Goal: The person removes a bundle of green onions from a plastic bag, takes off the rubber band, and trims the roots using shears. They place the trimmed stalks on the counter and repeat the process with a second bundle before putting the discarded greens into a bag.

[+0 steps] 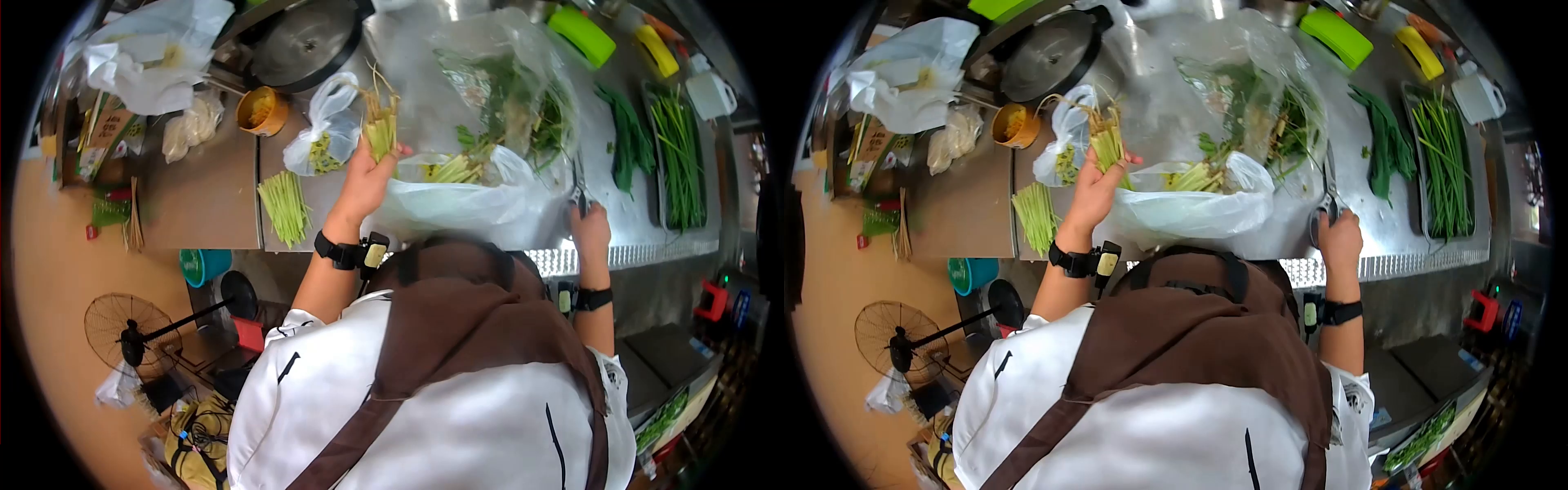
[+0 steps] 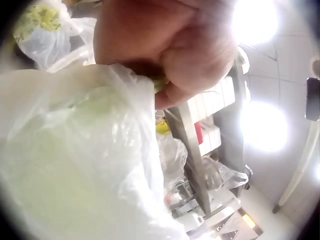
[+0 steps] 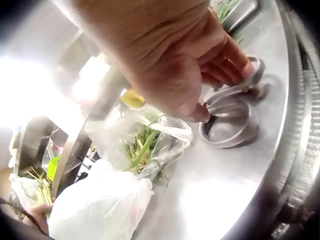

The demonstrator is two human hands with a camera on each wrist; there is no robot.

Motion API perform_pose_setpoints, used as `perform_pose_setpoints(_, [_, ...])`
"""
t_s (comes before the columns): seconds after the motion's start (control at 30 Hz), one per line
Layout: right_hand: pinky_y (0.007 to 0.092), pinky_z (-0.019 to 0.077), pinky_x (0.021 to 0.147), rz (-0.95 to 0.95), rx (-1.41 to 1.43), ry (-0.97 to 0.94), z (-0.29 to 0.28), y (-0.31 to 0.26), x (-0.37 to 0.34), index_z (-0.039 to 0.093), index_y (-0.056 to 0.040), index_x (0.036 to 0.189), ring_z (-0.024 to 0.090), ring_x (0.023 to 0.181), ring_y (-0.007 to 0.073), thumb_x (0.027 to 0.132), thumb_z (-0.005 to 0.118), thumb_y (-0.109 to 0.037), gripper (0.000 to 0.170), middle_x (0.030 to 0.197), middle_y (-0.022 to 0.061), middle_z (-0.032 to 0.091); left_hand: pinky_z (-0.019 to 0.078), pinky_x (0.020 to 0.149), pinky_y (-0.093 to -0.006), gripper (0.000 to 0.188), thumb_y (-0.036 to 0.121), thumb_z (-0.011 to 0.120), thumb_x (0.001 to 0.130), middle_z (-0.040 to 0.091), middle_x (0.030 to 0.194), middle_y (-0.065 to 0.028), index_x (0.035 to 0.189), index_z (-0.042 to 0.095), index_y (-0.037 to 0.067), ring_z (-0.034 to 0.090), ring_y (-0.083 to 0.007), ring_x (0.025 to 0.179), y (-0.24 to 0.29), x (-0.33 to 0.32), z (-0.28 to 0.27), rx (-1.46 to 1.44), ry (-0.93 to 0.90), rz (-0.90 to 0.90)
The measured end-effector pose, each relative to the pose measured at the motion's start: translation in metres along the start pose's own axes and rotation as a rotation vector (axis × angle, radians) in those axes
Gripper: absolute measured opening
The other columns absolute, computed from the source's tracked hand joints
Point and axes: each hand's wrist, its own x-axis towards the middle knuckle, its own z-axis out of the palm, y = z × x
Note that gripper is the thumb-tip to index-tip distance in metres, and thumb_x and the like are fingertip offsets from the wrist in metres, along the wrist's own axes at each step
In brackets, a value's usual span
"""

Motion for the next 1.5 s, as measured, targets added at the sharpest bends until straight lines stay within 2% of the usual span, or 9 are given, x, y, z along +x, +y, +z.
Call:
perform_pose_setpoints(0.13, [0.0423, 0.0451, 0.085, -0.124, 0.004, 0.103, -0.021, -0.013, -0.007, 0.055, 0.0068, 0.107, 0.051, 0.104, 0.0376, 0.081, 0.063, -0.026, 0.042, 0.111, 0.0211, 0.055, 0.0408, 0.088, -0.0312, 0.019, -0.002, 0.045, 0.089, 0.053, 0.095, -0.0035, 0.107, 0.045, 0.004, 0.053, -0.0149, 0.089, 0.037, 0.0, -0.013, -0.156, 0.149, 0.204])
perform_pose_setpoints(0.37, [0.0387, 0.0494, 0.072, -0.272, 0.162, 0.079, -0.07, -0.067, -0.008, 0.06, 0.002, 0.104, 0.062, 0.081, 0.033, 0.083, 0.063, -0.022, 0.033, 0.092, 0.0173, 0.064, 0.041, 0.086, -0.0383, 0.021, 0.001, 0.047, 0.087, 0.048, 0.096, -0.0042, 0.108, 0.045, 0.005, 0.05, -0.0143, 0.083, 0.09, -0.002, -0.035, -0.45, 0.309, 0.418])
perform_pose_setpoints(0.43, [0.0334, 0.0496, 0.071, -0.418, 0.536, 0.046, -0.084, -0.092, -0.011, 0.061, 0.0016, 0.104, 0.064, 0.08, 0.0264, 0.084, 0.063, -0.018, 0.028, 0.091, 0.016, 0.065, 0.0427, 0.078, -0.0332, 0.025, 0.002, 0.048, 0.086, 0.048, 0.096, -0.0051, 0.11, 0.045, 0.004, 0.048, -0.0138, 0.079, 0.097, -0.005, -0.035, -1.052, 0.118, 0.24])
perform_pose_setpoints(0.57, [0.0258, 0.0484, 0.071, -0.533, 0.985, -0.305, -0.107, -0.15, -0.023, 0.062, 0.0027, 0.1, 0.062, 0.078, 0.014, 0.086, 0.062, -0.013, 0.021, 0.087, 0.0088, 0.065, 0.0418, 0.058, -0.0225, 0.024, 0.007, 0.051, 0.088, 0.049, 0.101, -0.0059, 0.112, 0.049, 0.006, 0.044, -0.0108, 0.07, 0.063, -0.001, -0.008, -1.377, -0.143, -0.122])
perform_pose_setpoints(0.77, [0.0231, 0.0454, 0.066, -0.458, 1.198, -0.467, -0.094, -0.207, -0.02, 0.06, 0.0016, 0.105, 0.056, 0.075, 0.0091, 0.089, 0.06, -0.018, 0.025, 0.085, 0.0036, 0.063, 0.0451, 0.062, -0.0246, 0.03, 0.006, 0.053, 0.087, 0.051, 0.104, -0.0055, 0.116, 0.05, 0.009, 0.048, -0.0131, 0.076, 0.043, -0.019, 0.042, -1.226, -0.265, -0.452])
perform_pose_setpoints(0.97, [0.0239, 0.0443, 0.067, -0.374, 1.188, -0.318, -0.087, -0.224, -0.006, 0.063, 0.002, 0.103, 0.054, 0.074, 0.0089, 0.089, 0.059, -0.025, 0.03, 0.084, 0.0036, 0.062, 0.0482, 0.064, -0.0309, 0.034, 0.006, 0.055, 0.086, 0.056, 0.101, -0.0071, 0.119, 0.049, 0.007, 0.054, -0.0171, 0.078, 0.054, -0.027, 0.052, -1.016, -0.39, -0.471])
perform_pose_setpoints(1.17, [0.0251, 0.0448, 0.068, -0.437, 1.168, -0.417, -0.095, -0.22, -0.008, 0.065, 0.0026, 0.098, 0.056, 0.076, 0.0111, 0.088, 0.06, -0.025, 0.03, 0.081, 0.0036, 0.062, 0.0527, 0.069, -0.0358, 0.036, 0.007, 0.055, 0.086, 0.058, 0.1, -0.0082, 0.12, 0.047, 0.004, 0.058, -0.0208, 0.081, 0.055, -0.032, 0.057, -0.952, -0.47, -0.507])
perform_pose_setpoints(1.33, [0.0218, 0.0392, 0.051, -0.317, 1.314, -0.691, -0.107, -0.211, -0.01, 0.065, 0.0014, 0.094, 0.05, 0.057, 0.0052, 0.088, 0.06, -0.022, 0.025, 0.064, -0.0018, 0.054, 0.0542, 0.069, -0.0361, 0.036, 0.01, 0.056, 0.087, 0.058, 0.097, -0.0084, 0.121, 0.047, 0.003, 0.06, -0.0205, 0.08, 0.057, -0.033, 0.057, -0.914, -0.538, -0.483])
perform_pose_setpoints(1.5, [0.0203, 0.0364, 0.048, -0.333, 1.377, -0.685, -0.109, -0.207, -0.012, 0.064, 0.0008, 0.094, 0.046, 0.053, 0.003, 0.088, 0.059, -0.021, 0.023, 0.061, -0.0032, 0.052, 0.055, 0.068, -0.0353, 0.037, 0.015, 0.052, 0.091, 0.058, 0.096, -0.0089, 0.124, 0.045, 0.001, 0.061, -0.0214, 0.081, 0.062, -0.033, 0.059, -0.917, -0.577, -0.482])
